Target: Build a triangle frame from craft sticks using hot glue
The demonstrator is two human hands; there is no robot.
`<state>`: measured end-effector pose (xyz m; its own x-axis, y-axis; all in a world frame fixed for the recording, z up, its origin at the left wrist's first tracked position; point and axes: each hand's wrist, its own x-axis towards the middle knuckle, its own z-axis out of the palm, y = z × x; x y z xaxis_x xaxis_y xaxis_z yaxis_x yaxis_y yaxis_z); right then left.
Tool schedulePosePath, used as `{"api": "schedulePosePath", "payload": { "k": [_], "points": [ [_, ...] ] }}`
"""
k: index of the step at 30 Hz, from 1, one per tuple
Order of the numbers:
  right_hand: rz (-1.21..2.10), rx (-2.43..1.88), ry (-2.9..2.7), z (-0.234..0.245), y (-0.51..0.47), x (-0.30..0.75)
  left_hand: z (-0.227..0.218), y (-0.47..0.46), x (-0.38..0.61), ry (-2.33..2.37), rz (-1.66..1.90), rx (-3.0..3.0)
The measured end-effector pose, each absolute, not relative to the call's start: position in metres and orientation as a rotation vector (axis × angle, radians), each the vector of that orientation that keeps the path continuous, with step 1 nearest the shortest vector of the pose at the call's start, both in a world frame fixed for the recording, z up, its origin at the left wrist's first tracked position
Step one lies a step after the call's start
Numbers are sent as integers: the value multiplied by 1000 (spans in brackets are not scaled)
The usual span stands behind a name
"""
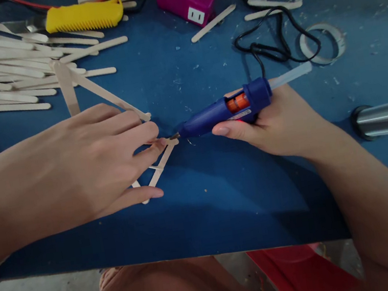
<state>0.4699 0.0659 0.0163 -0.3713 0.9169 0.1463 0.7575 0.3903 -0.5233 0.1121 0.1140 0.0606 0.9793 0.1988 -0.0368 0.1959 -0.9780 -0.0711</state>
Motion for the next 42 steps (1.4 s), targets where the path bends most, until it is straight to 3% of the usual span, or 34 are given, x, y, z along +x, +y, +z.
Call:
{"api": "schedulePosePath", "payload": {
  "k": [42],
  "points": [
    [590, -1522, -2216, 12, 65, 483, 61, 118, 111, -195, 24, -3035]
  ]
}}
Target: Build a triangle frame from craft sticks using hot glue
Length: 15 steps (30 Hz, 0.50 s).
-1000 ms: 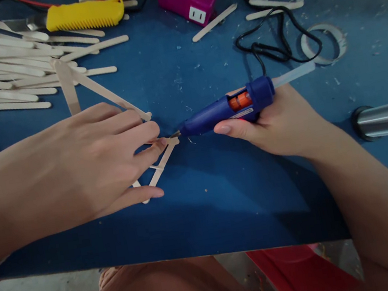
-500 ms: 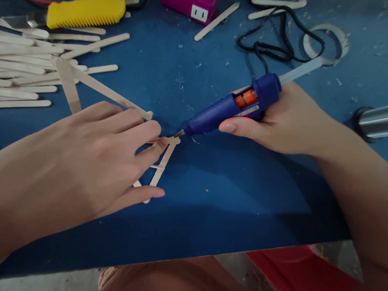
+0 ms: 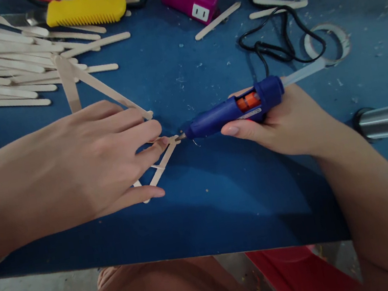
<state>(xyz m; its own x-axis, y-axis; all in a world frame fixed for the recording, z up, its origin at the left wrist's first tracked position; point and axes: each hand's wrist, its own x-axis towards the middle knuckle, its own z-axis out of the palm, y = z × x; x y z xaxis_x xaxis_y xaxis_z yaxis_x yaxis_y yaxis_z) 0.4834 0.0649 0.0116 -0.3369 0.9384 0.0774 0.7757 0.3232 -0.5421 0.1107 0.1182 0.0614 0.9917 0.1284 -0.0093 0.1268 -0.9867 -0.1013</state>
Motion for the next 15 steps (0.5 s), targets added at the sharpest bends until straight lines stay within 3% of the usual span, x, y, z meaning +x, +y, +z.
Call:
{"api": "schedulePosePath", "payload": {
  "k": [15],
  "points": [
    [571, -1573, -2229, 22, 67, 474, 54, 121, 105, -250, 108, -3165]
  ]
}}
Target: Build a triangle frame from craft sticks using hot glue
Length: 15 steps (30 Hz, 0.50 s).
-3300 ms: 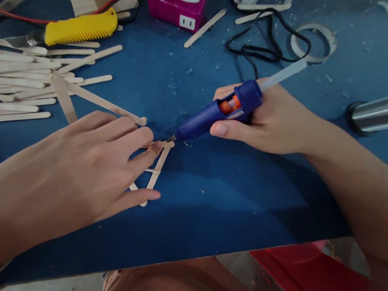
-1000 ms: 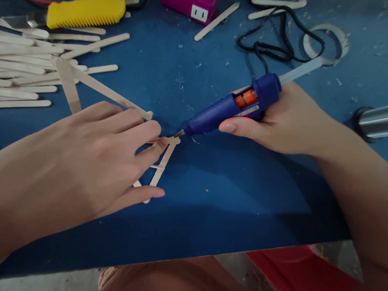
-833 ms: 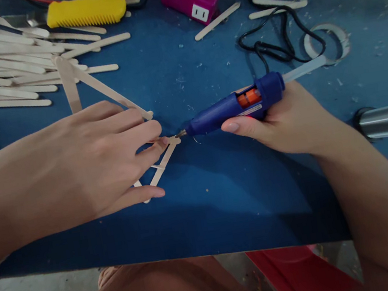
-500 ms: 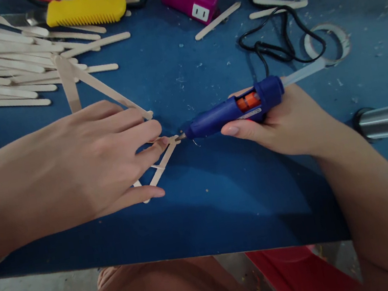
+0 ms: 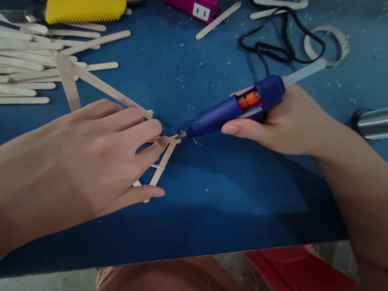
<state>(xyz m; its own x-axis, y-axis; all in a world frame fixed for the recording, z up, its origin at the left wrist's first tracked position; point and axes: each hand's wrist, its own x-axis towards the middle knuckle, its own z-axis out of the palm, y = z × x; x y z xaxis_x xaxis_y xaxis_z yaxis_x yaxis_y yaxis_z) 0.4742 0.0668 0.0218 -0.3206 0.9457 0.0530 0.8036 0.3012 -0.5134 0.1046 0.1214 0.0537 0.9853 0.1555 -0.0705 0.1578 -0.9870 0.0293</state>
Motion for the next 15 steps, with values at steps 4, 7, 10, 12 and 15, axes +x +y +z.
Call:
{"api": "schedulePosePath", "payload": {
  "k": [4, 7, 10, 12, 15],
  "points": [
    [543, -1573, -2236, 21, 65, 477, 52, 121, 104, 275, -111, 3056],
    [533, -1583, -2244, 20, 63, 481, 53, 121, 105, 285, -144, 3096],
    [568, -1579, -2232, 21, 63, 482, 53, 122, 105, 272, -122, 3129],
    [613, -1576, -2226, 23, 64, 480, 53, 122, 105, 258, -82, 3152],
    [742, -1567, -2177, 25, 65, 475, 53, 122, 105, 261, -87, 3161]
  ]
}}
